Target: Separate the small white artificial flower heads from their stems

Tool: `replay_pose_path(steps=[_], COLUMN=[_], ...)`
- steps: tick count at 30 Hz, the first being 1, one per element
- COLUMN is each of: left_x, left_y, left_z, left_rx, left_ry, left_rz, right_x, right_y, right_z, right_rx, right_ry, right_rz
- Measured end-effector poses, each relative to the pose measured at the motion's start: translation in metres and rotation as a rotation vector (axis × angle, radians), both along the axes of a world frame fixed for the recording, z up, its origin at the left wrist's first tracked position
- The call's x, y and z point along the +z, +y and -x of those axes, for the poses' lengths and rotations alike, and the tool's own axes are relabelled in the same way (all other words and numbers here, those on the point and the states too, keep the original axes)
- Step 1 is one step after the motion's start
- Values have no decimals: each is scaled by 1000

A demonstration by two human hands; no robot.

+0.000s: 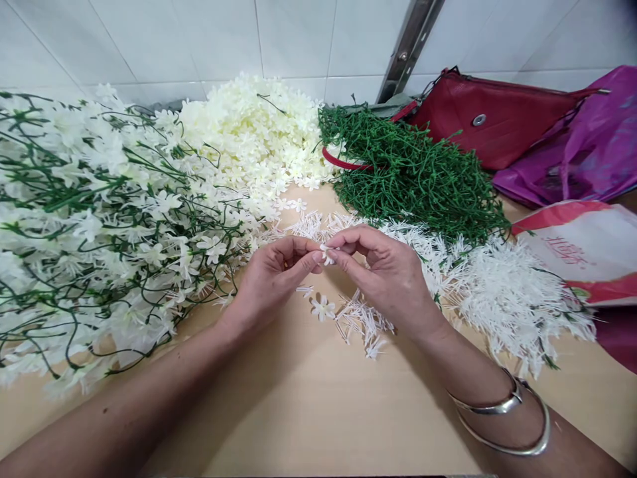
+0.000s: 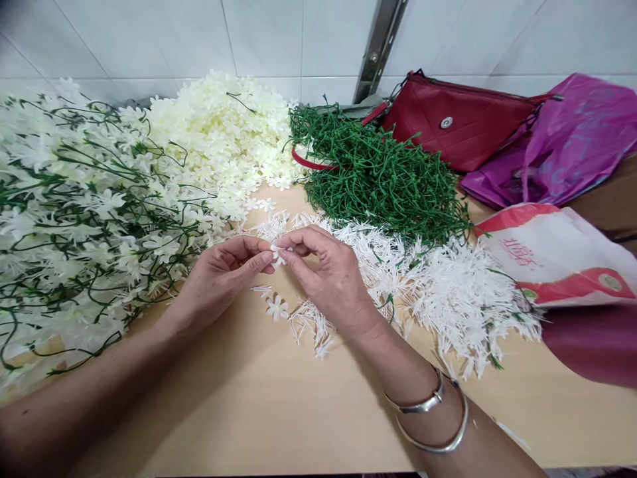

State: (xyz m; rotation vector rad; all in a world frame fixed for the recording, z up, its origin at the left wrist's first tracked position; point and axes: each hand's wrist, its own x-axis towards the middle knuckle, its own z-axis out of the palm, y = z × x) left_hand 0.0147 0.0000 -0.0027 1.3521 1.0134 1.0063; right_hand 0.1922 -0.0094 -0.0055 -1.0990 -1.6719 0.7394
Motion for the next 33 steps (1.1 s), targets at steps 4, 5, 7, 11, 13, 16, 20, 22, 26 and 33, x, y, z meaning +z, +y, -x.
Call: replay_pose_path(steps=[4,5,7,11,13,16,20,22,26,33], left_x=[0,0,1,0,-1,-2,-3,-4,-2,3], left_y=[-1,-1,-2,-2,-2,-2,-3,-3,-3,-2], left_z=[0,-1,-1,-1,-1,-1,-3,-4,-5,-4], left_rx=[8,11,21,45,48,53,88,93,100,110], left_ry=[-17,-12,7,46,49,49,70,67,49,11], left_rz=[17,18,14,-5,-19,-39,-72,-75,-60,-43], right_x=[-1,-1,-1,0,0,-1,-1,-1,-2,-2], right_y=[1,1,1,0,0,0,-1,-2,-2,-3], right_z=[-1,-1,0,1,2,4,6,7,7,7], right_rx=[-22,-23,-24,-21,-20,-33,-37,-32,-11,-3], right_ry=[-2,-3,-10,-21,-11,5,11,17,58,118], right_rz=[-11,-14,-18,-32,-34,-20,15,19,47,100])
